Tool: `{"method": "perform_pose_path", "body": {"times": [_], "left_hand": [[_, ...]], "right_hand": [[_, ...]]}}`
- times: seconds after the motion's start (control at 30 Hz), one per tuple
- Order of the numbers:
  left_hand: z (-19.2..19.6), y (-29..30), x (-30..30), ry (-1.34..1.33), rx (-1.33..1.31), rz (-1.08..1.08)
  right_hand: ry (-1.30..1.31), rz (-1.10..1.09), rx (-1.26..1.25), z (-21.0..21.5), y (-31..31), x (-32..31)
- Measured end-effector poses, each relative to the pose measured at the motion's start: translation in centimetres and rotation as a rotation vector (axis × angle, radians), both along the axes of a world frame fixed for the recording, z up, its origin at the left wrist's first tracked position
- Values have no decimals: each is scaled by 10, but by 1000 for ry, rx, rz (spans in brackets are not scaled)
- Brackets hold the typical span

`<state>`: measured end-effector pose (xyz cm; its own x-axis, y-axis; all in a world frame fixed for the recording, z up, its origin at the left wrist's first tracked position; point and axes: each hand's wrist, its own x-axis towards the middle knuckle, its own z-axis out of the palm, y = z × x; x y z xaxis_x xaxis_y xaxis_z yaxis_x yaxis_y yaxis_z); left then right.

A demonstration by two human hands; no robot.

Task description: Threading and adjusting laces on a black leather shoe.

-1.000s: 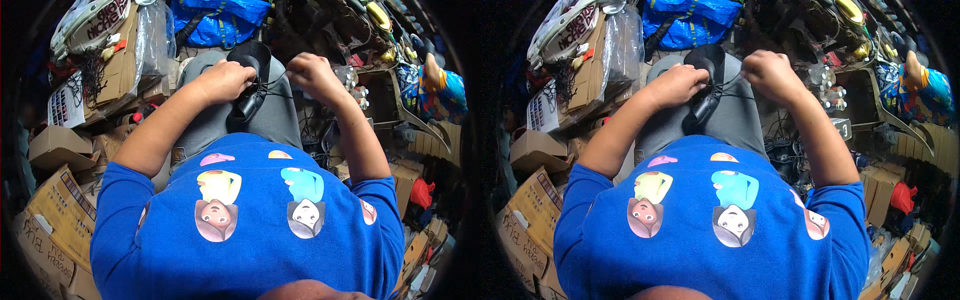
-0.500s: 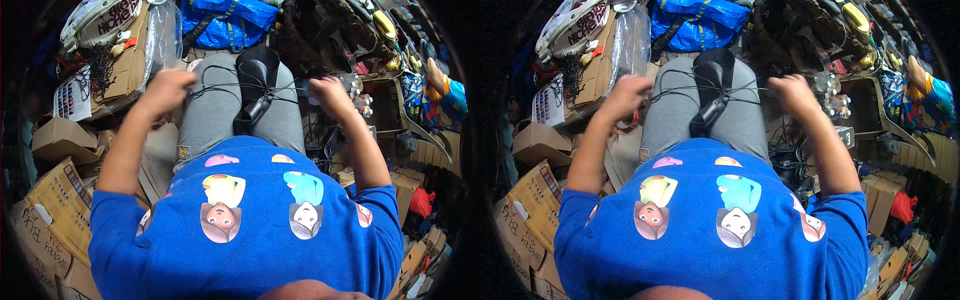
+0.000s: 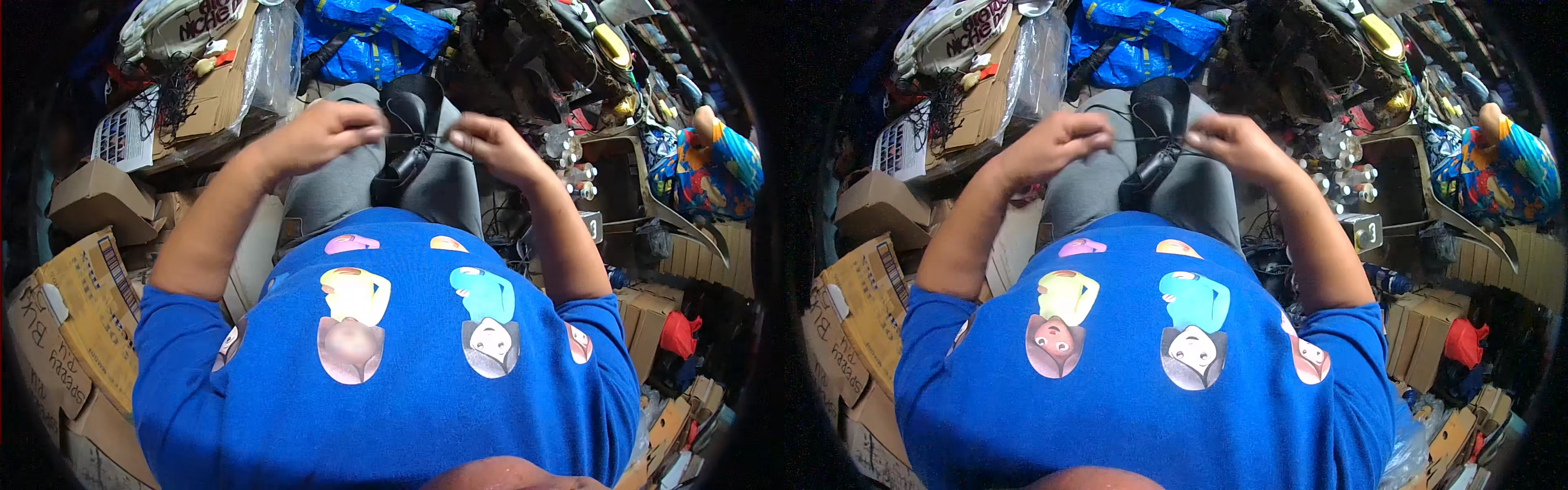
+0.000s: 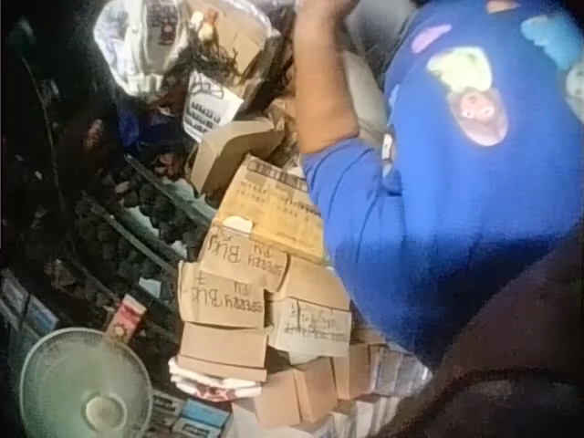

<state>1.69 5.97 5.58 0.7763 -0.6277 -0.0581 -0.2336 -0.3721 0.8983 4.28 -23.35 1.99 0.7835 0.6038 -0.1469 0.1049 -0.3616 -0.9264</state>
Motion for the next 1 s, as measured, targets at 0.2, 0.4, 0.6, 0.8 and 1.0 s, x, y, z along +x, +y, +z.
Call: {"method": "perform_pose_path", "body": {"times": [0.2, 0.4, 0.6, 0.8, 1.0], "left_hand": [[46, 182, -8, -669, 670, 570], [115, 297, -51, -878, 1211, 1158], [-14, 72, -11, -489, 320, 468], [-61, -21, -5, -491, 350, 293], [-50, 8, -1, -130, 276, 377]], "right_hand": [[-162, -405, -761, -18, -180, -20], [86, -857, -1539, -22, -422, -96], [-34, -492, -460, -61, -164, -33], [-36, -339, -183, -34, 0, -26], [-21, -275, -105, -35, -1, -14]]}}
